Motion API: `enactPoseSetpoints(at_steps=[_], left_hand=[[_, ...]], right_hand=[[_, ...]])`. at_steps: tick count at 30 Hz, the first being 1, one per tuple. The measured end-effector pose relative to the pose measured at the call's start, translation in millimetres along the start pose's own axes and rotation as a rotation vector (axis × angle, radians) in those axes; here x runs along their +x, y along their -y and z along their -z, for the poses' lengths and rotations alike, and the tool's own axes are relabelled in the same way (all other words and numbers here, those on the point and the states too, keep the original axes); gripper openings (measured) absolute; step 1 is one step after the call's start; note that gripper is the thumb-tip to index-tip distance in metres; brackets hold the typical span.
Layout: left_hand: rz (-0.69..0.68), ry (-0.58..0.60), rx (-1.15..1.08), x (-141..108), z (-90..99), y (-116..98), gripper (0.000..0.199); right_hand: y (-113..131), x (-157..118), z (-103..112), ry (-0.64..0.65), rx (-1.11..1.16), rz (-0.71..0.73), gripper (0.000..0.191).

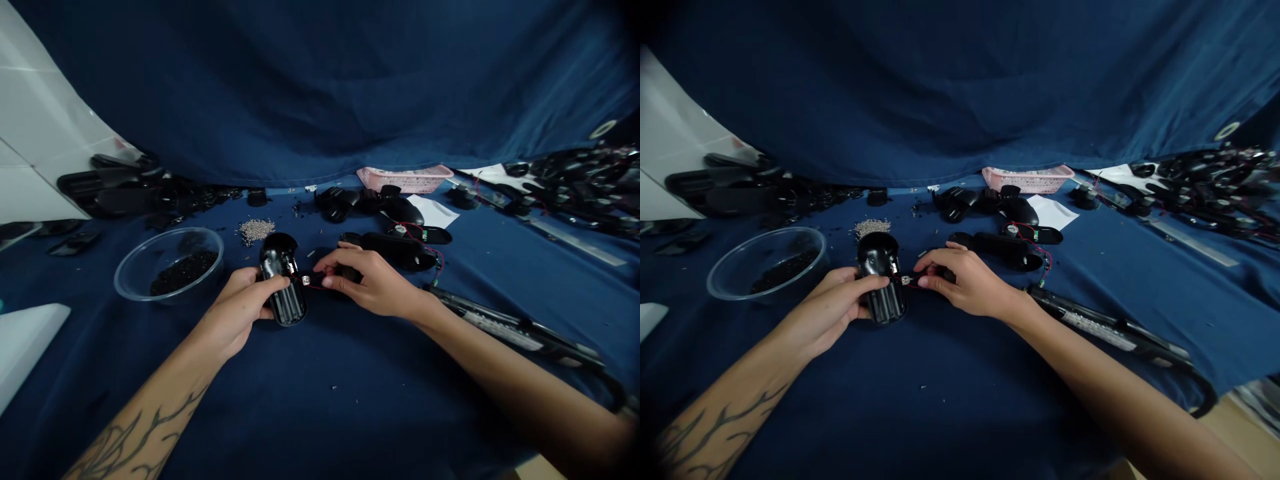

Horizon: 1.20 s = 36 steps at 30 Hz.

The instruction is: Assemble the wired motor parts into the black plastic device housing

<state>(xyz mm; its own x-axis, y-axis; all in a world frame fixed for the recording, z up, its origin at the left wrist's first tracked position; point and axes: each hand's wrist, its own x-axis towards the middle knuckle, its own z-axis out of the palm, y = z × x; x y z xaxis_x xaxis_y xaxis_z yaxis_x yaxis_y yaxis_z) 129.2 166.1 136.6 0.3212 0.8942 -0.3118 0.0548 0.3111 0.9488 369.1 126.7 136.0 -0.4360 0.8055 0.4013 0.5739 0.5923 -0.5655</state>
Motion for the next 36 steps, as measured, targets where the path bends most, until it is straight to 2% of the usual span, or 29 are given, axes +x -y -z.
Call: enactPoseSetpoints(at_steps=[3,7,10,16,21,26,32,36], left_hand=[[0.005,0.019,0.0,-0.4,-0.4,0.7,0.029],[0.008,0.046,0.002,-0.2,0.1,1.0,0.028],[0.007,0.058,0.007,-0.7,0.0,0.0,0.031],[-0.087,0.105,-0.001,-4.8,-8.8,-1.3,0.056],[-0.079,0.143,0.003,-8.8,-15.9,0.0,0.053],[-0.121,0.109,0.022,-9.1,-15.7,2.7,0.051],[-0.305,0.041,0.216,-11.3,-14.8,2.4,0.036],[-0.307,0.034,0.233,-15.1,-17.2,0.3,0.031]], right_hand=[[1.1,2.7,-6.0,-0.007,0.005,0.026,0.021],[-0.1,5.4,-18.2,-0.113,0.025,0.069,0.01],[1.1,3.5,-23.1,-0.198,0.045,0.121,0.011],[17.9,-4.4,-24.7,-0.339,0.088,0.155,0.015],[29.4,-4.5,-32.3,-0.482,0.071,0.145,0.017],[30.5,-4.7,-33.5,-0.451,-0.087,0.194,0.017],[25.3,-5.6,-30.7,-0.462,-0.269,0.283,0.013],[20.9,-5.3,-29.4,-0.398,-0.468,0.368,0.011]])
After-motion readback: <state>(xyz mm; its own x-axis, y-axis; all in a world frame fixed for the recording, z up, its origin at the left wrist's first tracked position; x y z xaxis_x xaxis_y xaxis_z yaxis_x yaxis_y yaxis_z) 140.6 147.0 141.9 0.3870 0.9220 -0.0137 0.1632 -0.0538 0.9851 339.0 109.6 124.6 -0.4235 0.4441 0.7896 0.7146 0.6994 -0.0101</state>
